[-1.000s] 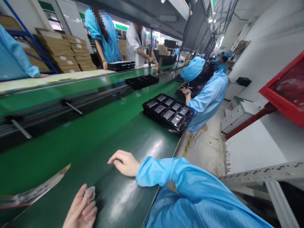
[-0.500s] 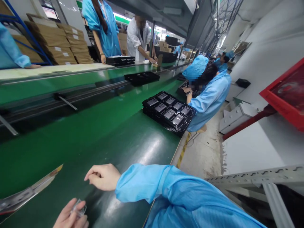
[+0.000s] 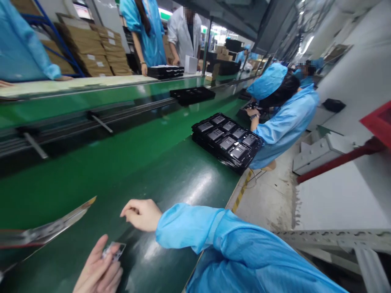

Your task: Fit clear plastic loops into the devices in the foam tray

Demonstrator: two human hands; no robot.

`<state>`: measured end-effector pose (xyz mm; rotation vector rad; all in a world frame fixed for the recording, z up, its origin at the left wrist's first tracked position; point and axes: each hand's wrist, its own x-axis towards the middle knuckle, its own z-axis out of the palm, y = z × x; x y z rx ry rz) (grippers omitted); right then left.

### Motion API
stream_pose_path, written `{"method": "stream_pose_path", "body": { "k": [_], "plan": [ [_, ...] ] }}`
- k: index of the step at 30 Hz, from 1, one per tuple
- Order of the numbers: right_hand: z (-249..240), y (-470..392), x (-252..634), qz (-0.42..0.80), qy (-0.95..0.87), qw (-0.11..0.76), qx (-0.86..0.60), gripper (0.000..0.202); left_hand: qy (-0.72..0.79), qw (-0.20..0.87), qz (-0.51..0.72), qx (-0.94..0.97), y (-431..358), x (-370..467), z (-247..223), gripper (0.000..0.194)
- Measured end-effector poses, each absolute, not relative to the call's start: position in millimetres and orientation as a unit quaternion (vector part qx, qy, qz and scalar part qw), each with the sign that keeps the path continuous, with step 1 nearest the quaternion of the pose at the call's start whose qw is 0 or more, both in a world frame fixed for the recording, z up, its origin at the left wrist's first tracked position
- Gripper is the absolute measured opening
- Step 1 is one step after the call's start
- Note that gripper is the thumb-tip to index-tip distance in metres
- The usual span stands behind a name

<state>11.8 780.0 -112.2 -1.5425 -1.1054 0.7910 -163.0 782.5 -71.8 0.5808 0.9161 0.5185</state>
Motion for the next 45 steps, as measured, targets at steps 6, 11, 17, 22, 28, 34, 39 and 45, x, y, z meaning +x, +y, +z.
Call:
{"method": "stream_pose_path", "body": {
  "k": [6, 11, 17, 22, 28, 34, 39, 45],
  "plan": [
    [-111.4, 780.4, 12.3, 0.346, -0.462, 0.515, -0.633, 0.018, 0.390, 0.847, 0.257, 0.254, 770.2, -161.4, -55.0, 0.041],
    [-111.8, 779.8, 12.1, 0.347, -0.463, 0.524, -0.625, 0.019, 0.362, 0.860, 0.264, 0.244, 771.5, -160.0, -64.4, 0.037],
    [-113.2, 779.4, 13.8, 0.351, -0.467, 0.533, -0.612, 0.019, 0.308, 0.886, 0.261, 0.226, 772.7, -163.0, -75.0, 0.029],
    [-114.0, 778.8, 14.3, 0.356, -0.467, 0.534, -0.608, 0.020, 0.276, 0.900, 0.255, 0.223, 775.3, -165.6, -82.2, 0.022],
    [-112.2, 778.2, 14.4, 0.361, -0.462, 0.539, -0.605, 0.019, 0.242, 0.910, 0.274, 0.197, 780.1, -165.8, -95.3, 0.012],
    [-111.8, 777.3, 15.3, 0.363, -0.461, 0.540, -0.603, 0.017, 0.215, 0.922, 0.270, 0.176, 781.4, -166.5, -99.8, 0.007],
    [-112.1, 777.1, 15.3, 0.362, -0.463, 0.542, -0.601, 0.017, 0.211, 0.922, 0.273, 0.173, 780.3, -167.9, -98.9, 0.006],
    [-113.5, 778.2, 15.6, 0.363, -0.468, 0.536, -0.602, 0.018, 0.215, 0.923, 0.276, 0.163, 778.6, -167.5, -98.7, 0.006]
  ]
}}
